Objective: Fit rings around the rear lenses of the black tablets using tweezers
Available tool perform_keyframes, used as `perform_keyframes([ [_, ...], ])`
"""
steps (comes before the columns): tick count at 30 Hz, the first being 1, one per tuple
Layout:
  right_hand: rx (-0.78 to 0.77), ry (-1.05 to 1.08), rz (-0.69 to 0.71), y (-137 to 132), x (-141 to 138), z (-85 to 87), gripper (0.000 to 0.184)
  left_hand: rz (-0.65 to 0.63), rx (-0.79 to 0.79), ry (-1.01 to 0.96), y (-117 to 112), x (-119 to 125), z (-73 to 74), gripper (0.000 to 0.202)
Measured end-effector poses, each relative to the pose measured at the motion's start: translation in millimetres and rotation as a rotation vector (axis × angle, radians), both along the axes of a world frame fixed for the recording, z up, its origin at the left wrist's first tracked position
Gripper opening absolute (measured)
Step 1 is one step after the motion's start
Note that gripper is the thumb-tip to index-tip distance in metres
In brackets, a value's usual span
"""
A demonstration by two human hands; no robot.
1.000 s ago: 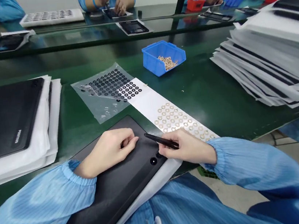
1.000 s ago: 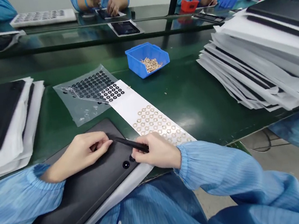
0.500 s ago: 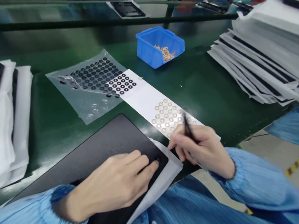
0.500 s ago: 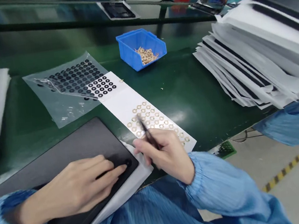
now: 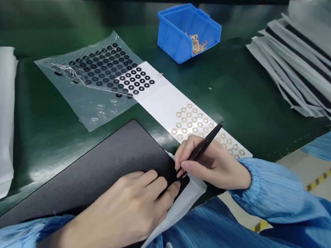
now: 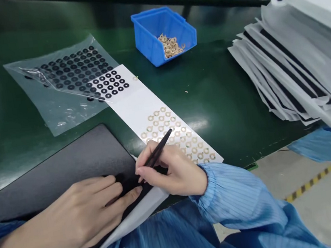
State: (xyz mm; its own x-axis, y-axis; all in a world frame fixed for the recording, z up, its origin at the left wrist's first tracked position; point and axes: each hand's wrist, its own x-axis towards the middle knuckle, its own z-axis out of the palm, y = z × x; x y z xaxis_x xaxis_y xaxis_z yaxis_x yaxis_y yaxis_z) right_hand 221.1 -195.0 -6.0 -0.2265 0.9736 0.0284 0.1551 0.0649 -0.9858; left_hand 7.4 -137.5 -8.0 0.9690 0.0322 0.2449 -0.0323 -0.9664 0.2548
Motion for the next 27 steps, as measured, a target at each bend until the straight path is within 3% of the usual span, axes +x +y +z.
perform_keyframes([
  [6, 0.13, -0.107, -0.032, -0.7, -2.3, -3.5, 0.005, 0.014, -0.003, -0.025, 0.5, 0.4, -0.1, 0.032],
  [27, 0.158, -0.178, -0.062, 1.3, -1.6, -2.1, 0.003, -0.001, -0.018, -0.031, 0.4, 3.1, -0.9, 0.03],
])
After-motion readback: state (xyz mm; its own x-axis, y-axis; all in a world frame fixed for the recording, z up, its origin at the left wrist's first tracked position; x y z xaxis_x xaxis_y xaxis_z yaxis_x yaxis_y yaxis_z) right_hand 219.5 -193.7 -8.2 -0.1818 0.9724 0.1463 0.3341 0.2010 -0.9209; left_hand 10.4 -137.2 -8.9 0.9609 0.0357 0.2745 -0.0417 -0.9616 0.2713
